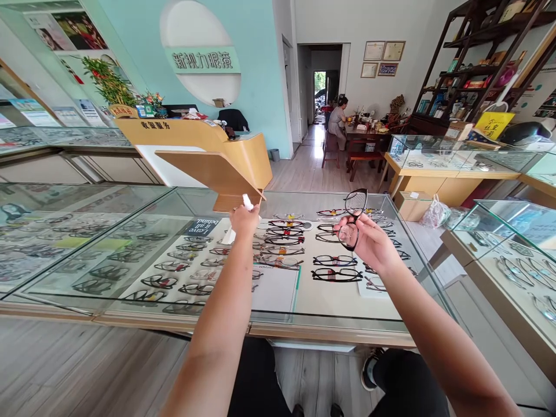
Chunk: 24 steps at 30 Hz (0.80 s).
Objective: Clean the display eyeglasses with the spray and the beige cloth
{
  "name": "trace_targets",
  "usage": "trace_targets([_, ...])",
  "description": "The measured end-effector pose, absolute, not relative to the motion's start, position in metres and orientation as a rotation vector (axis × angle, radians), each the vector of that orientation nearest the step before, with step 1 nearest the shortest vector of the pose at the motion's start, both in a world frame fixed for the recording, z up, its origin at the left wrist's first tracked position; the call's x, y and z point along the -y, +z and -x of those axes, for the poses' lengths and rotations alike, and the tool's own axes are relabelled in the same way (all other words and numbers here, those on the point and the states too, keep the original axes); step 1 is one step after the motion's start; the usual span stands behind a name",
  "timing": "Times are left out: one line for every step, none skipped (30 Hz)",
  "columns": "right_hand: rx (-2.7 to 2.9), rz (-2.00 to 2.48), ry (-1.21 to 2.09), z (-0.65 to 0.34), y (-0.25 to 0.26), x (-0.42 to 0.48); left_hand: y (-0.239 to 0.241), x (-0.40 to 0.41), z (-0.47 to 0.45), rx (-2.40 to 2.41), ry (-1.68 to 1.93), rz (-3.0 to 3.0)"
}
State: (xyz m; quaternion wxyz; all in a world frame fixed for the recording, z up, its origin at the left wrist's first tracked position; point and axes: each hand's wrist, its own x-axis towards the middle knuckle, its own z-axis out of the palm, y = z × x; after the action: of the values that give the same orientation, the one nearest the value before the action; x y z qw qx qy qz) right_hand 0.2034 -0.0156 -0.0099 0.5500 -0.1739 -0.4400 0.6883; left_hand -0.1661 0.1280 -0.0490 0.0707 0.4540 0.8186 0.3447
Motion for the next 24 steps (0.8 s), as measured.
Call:
trace_targets([1.039,0.409,1.633,-0.2034,-0.0097,0.0158,-0.0500,-0.1284,0.1674,-2.469,1.015,-1.365])
trace_targets([1.038,0.410,1.634,-0.2033,-0.0095,0.0161,-0.0508,-0.1286,0.1686,-2.472,0.997,-1.365])
trace_targets([1.037,0.414,1.634,-0.2033,-0.0092,0.0164,-0.0515,-0.1287,0.1696,-2.473,0.982,-1.369])
trace_targets([1.037,0.421,1.632,-0.2032,-0.0089,0.0167,-0.0521,-0.1288,0.1705,-2.471,0.970,-1.374])
trace_targets([1.039,0.427,1.629,-0.2031,-0.0086,0.0169,-0.0526,-0.1289,0.1712,-2.469,0.960,-1.380])
trace_targets([1.041,0.433,1.626,-0.2031,-0.0084,0.0170,-0.0531,-0.1290,0.1718,-2.469,0.951,-1.384])
trace_targets([1.044,0.436,1.626,-0.2031,-0.0083,0.0171,-0.0537,-0.1292,0.1721,-2.472,0.944,-1.383])
trace_targets([1.049,0.436,1.626,-0.2031,-0.0083,0.0170,-0.0543,-0.1295,0.1723,-2.477,0.937,-1.379])
trace_targets([1.053,0.435,1.627,-0.2032,-0.0084,0.0170,-0.0549,-0.1298,0.1723,-2.482,0.932,-1.375])
trace_targets([1.055,0.436,1.627,-0.2032,-0.0086,0.0169,-0.0556,-0.1301,0.1722,-2.486,0.929,-1.374])
trace_targets([1.055,0.436,1.628,-0.2033,-0.0087,0.0169,-0.0563,-0.1304,0.1719,-2.485,0.927,-1.379])
trace_targets([1.052,0.436,1.628,-0.2033,-0.0089,0.0170,-0.0571,-0.1306,0.1715,-2.480,0.927,-1.391])
trace_targets([1.049,0.434,1.628,-0.2034,-0.0090,0.0171,-0.0578,-0.1308,0.1711,-2.471,0.927,-1.408])
trace_targets([1.043,0.431,1.630,-0.2033,-0.0091,0.0173,-0.0584,-0.1308,0.1706,-2.461,0.925,-1.427])
trace_targets([1.037,0.423,1.635,-0.2033,-0.0092,0.0175,-0.0589,-0.1309,0.1702,-2.452,0.921,-1.442])
trace_targets([1.028,0.413,1.642,-0.2032,-0.0093,0.0177,-0.0593,-0.1308,0.1698,-2.448,0.915,-1.452])
trace_targets([1.020,0.402,1.650,-0.2030,-0.0093,0.0179,-0.0595,-0.1308,0.1695,-2.447,0.907,-1.457])
trace_targets([1.012,0.393,1.656,-0.2028,-0.0094,0.0180,-0.0595,-0.1307,0.1692,-2.448,0.900,-1.458])
trace_targets([1.006,0.388,1.661,-0.2026,-0.0096,0.0181,-0.0593,-0.1306,0.1690,-2.449,0.894,-1.457])
trace_targets([1.004,0.387,1.662,-0.2024,-0.0097,0.0181,-0.0588,-0.1304,0.1686,-2.448,0.890,-1.457])
trace_targets([1.005,0.392,1.660,-0.2022,-0.0099,0.0181,-0.0581,-0.1300,0.1681,-2.445,0.890,-1.458])
trace_targets([1.010,0.400,1.657,-0.2021,-0.0101,0.0181,-0.0571,-0.1294,0.1674,-2.440,0.893,-1.460])
trace_targets([1.016,0.409,1.655,-0.2019,-0.0102,0.0181,-0.0558,-0.1286,0.1666,-2.437,0.901,-1.460])
trace_targets([1.020,0.413,1.653,-0.2019,-0.0103,0.0181,-0.0543,-0.1274,0.1656,-2.435,0.916,-1.457])
